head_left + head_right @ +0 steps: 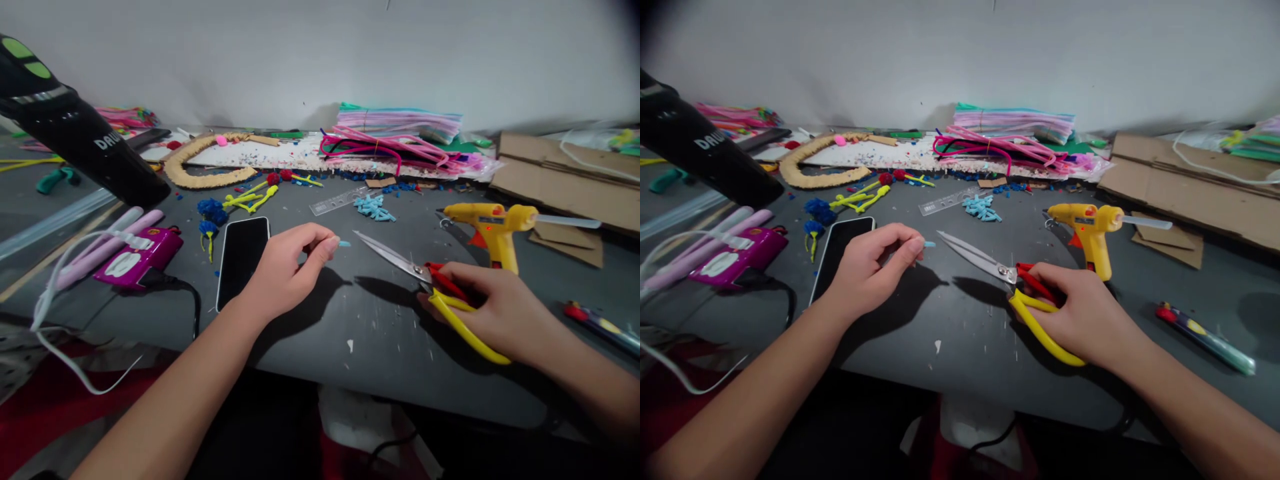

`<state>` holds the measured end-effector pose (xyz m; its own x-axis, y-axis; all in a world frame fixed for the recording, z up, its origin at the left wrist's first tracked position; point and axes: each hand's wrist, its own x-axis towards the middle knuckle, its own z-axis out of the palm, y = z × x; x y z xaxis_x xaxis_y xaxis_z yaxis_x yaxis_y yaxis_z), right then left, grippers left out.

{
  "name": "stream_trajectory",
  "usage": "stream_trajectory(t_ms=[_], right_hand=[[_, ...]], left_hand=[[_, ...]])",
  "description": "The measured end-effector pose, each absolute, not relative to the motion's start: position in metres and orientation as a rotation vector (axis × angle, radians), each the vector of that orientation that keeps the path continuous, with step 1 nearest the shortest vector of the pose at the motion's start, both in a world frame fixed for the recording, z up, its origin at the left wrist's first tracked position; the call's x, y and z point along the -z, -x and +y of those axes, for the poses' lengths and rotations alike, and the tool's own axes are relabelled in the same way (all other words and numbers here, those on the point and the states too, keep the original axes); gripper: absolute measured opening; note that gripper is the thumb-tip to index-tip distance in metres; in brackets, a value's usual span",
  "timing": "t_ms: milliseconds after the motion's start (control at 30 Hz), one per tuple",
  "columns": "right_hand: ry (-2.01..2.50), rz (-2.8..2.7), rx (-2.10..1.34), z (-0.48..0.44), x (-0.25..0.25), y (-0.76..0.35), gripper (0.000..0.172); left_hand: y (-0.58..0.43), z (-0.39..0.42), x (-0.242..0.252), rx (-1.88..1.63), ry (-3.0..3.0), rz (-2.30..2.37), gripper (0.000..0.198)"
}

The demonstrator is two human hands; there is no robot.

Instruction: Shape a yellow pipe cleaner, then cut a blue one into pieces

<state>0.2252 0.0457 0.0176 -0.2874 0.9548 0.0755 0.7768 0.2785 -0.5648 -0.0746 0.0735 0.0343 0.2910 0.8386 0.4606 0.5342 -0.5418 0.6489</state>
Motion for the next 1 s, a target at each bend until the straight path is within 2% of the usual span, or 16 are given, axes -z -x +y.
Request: stream_trajectory(t_ms=[400, 1000], right_hand=[[1.521, -2.246, -0.610, 0.0446, -0.0219, -0.2238, 0.019], [1.498, -2.292, -0.563, 0.0449, -0.0243, -0.2235, 0.022]], left_hand=[[0.0748, 0.0749, -0.0330, -1.094, -2.158, 1.220, 0.021], [0.0738, 0.0746, -0.0357, -1.088, -2.171, 1.196, 0.025]])
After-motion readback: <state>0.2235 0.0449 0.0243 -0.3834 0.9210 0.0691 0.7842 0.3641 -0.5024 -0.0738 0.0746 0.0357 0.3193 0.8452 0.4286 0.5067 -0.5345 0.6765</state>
